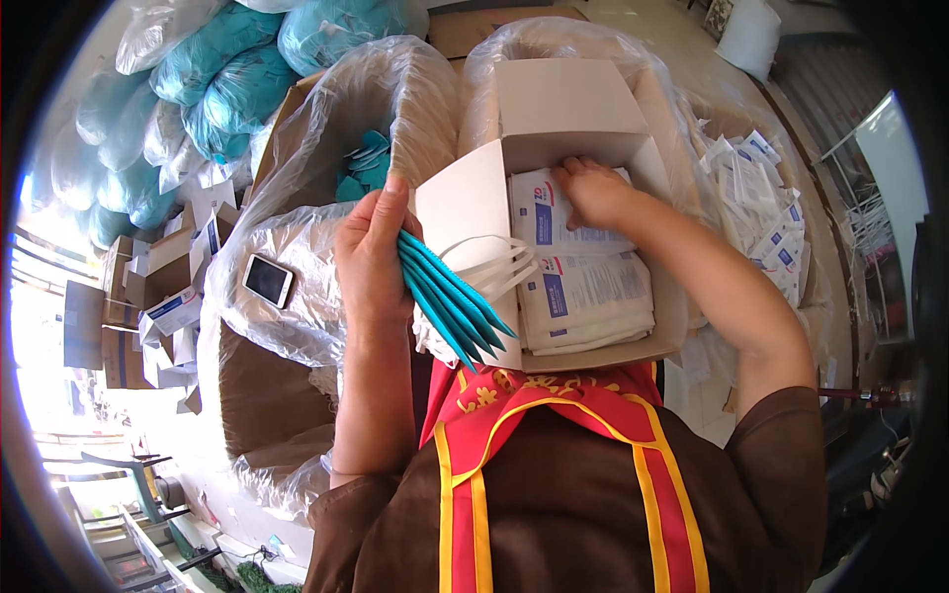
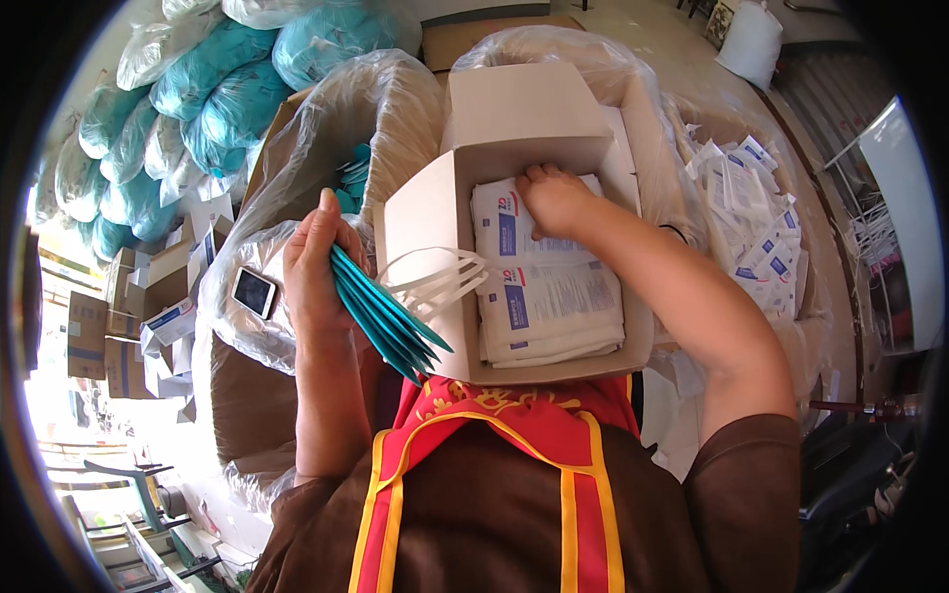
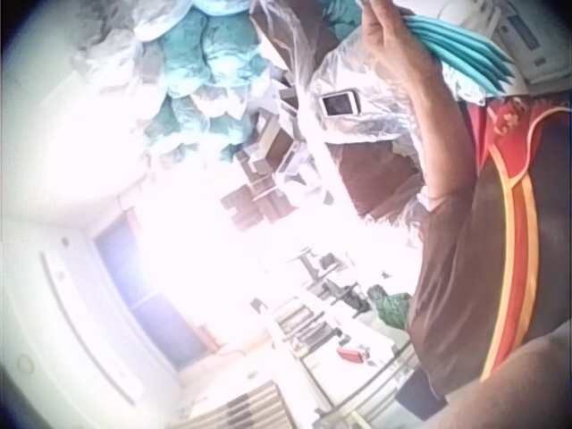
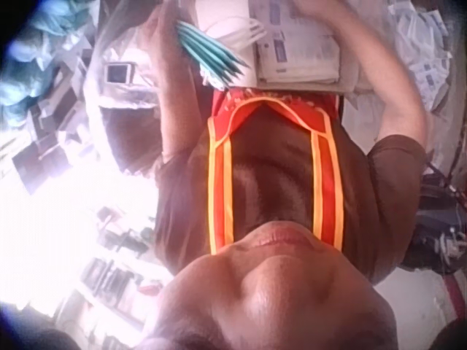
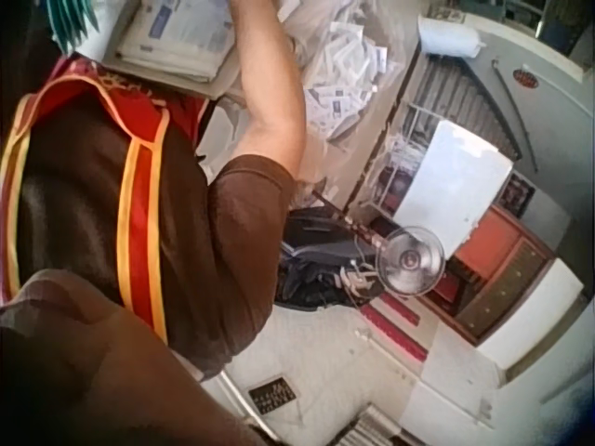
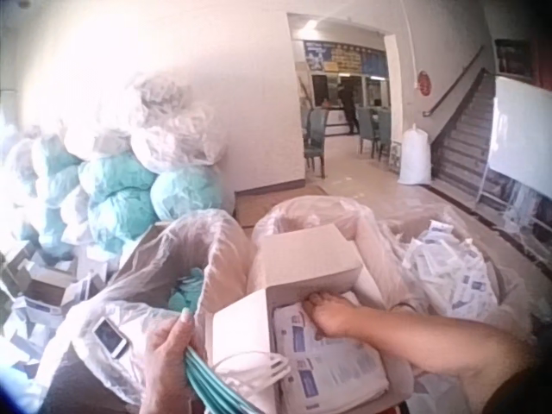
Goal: Packing face masks into boxes in a facility.
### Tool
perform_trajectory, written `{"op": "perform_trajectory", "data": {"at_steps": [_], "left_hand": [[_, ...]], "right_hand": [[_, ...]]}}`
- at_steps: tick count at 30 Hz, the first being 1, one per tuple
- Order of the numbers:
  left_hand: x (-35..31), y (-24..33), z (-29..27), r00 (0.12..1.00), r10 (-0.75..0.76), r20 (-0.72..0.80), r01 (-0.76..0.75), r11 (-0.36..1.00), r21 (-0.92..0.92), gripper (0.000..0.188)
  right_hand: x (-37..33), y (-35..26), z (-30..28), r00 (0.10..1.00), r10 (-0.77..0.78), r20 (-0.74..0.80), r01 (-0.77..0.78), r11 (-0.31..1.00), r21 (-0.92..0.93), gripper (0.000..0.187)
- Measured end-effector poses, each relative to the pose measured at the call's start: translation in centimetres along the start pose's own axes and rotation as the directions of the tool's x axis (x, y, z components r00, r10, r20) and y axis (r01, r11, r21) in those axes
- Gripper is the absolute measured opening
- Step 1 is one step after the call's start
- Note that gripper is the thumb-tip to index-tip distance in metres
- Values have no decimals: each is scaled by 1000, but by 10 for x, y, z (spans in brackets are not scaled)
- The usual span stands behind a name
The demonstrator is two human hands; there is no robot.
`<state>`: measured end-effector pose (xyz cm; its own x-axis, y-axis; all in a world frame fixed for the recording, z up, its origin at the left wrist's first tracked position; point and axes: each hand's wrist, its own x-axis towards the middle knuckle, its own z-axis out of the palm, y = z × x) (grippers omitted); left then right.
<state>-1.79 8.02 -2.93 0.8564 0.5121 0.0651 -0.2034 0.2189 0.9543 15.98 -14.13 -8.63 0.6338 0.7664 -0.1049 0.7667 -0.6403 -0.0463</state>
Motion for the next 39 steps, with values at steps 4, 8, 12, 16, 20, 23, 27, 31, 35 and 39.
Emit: {"op": "perform_trajectory", "data": {"at_steps": [4,8,12,16,20,23,27,31,35,39], "left_hand": [[-2,1,1,998,-60,-4,60,998,5,39],[1,-8,10,998,-56,3,56,997,53,40],[1,-13,20,996,-77,41,74,994,78,36],[0,-14,23,994,-86,60,78,989,123,33],[-3,-10,25,995,-84,56,75,985,156,32],[-4,-8,22,995,-77,63,67,986,151,34],[-4,-10,23,992,-98,84,79,975,209,33],[-5,-7,31,984,-98,147,43,941,337,32],[-8,-7,34,980,-91,175,12,913,408,34],[-11,-2,29,978,-122,172,28,885,465,32]], "right_hand": [[0,2,-6,995,29,95,-40,992,117,73],[-4,7,4,1000,17,-9,-16,987,158,77],[-4,9,9,998,45,35,-52,967,251,86],[-4,10,2,994,50,99,-75,960,270,86],[6,9,-9,967,87,238,-141,965,219,70],[1,14,-9,983,25,181,-61,978,197,59],[-16,7,-11,967,18,255,-101,943,316,54],[-46,0,9,1000,-25,-18,29,972,231,54],[-43,4,11,957,-51,286,-62,925,374,52],[-42,10,4,945,-77,318,-75,894,442,40]]}}
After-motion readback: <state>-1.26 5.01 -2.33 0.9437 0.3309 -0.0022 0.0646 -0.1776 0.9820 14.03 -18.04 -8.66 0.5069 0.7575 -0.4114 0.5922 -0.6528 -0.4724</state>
